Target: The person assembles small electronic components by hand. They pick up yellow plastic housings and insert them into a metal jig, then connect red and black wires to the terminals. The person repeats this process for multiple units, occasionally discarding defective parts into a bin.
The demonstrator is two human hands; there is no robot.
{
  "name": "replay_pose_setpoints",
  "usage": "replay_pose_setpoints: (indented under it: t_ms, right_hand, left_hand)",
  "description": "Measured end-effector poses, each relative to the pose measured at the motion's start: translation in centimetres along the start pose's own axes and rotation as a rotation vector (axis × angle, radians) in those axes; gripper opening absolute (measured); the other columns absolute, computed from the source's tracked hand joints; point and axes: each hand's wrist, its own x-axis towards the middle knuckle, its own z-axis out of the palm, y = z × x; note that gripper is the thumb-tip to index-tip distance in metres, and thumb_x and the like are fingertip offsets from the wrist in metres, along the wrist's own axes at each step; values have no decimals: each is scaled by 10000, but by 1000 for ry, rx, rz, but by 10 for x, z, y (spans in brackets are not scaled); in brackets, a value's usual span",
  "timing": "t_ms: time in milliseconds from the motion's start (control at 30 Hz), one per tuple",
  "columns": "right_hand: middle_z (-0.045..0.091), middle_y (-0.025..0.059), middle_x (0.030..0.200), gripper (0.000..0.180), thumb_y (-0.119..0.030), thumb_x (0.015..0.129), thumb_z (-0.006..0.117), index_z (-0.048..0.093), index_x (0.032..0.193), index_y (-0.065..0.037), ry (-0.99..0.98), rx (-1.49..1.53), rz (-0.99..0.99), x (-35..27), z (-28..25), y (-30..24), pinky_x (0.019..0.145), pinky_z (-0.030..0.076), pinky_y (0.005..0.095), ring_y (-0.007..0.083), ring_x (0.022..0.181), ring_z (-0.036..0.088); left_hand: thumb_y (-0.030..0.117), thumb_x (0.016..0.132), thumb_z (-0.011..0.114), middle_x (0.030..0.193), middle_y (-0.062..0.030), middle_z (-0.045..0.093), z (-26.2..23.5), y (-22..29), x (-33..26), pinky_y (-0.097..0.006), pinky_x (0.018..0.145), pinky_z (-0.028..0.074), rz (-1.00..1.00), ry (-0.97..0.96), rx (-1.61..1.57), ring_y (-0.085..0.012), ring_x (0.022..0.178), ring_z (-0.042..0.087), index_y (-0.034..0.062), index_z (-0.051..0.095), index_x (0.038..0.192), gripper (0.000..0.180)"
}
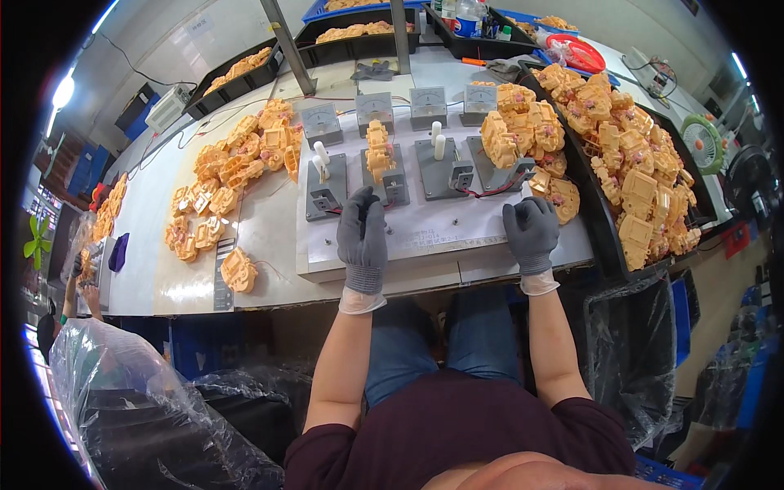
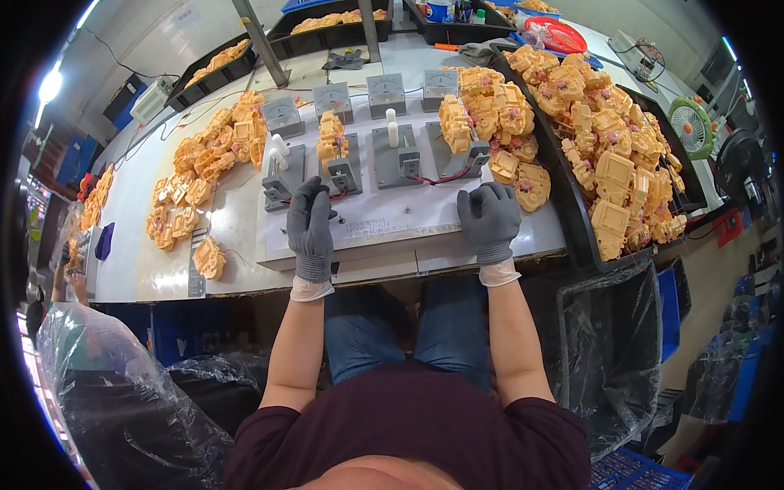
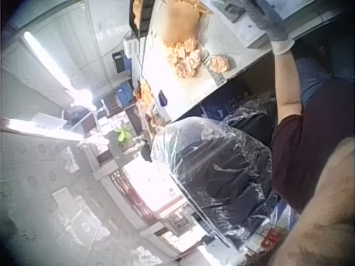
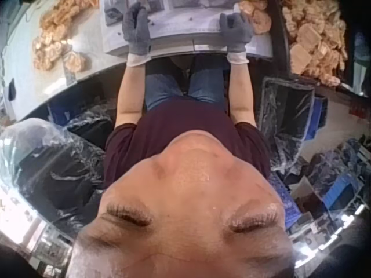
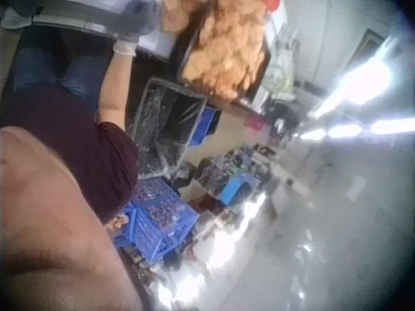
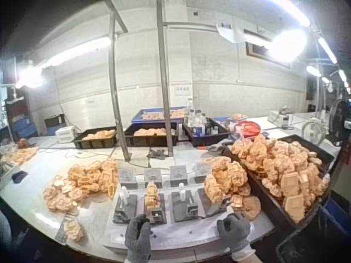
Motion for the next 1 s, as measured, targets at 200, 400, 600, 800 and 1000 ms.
replay_pose_setpoints:
  t_ms: [200, 400, 600, 800, 1000]
  right_hand:
    - [568, 28, 650, 205, -213, 732, 696, 581, 612, -92, 8, -4, 5, 0, 0, -1, 601, 449, 365, 256, 680, 558]
    - [593, 41, 746, 179, -230, 726, 707, 604, 677, -93, -76, -15, 64, -1, -5, 1, 655, 462, 381, 267, 772, 562]
    - [579, 116, 1022, 458, -299, 665, 778, 625, 1040, -84, -235, -6, 109, 11, -29, 7, 871, 448, 399, 299, 1028, 523]
    - [578, 117, 1003, 387, -238, 702, 762, 632, 1008, -40, -401, 194, 264, 19, -22, 38, 831, 484, 341, 278, 950, 591]
    - [648, 147, 1009, 500, -313, 758, 703, 576, 1169, -59, -450, 661, 476, 97, -30, 41, 810, 492, 334, 279, 923, 633]
  left_hand:
    - [83, 900, 533, 1052, -62, 581, 1, -2, -1, -224, 704, 490, 104, 44, 53, -102, 864, 560, 6, 539, 1195, 305]
    - [-81, 778, 586, 1104, -130, 503, 45, 2, -24, -273, 718, 457, 787, -53, 343, -187, 828, 518, -14, 471, 1226, 467]
    - [68, 737, 651, 1304, -187, 396, 127, 6, -43, -352, 888, 481, 516, -432, 255, -305, 1135, 496, 24, 393, 1327, 646]
    - [197, 732, 609, 1276, -189, 434, 159, -4, -26, -404, 946, 431, 189, -605, 143, -325, 1146, 484, 64, 401, 1348, 664]
    - [30, 677, 555, 1290, -80, 476, 147, 1, -20, -320, 944, 418, -167, -788, -233, -185, 1088, 495, 35, 403, 1366, 705]
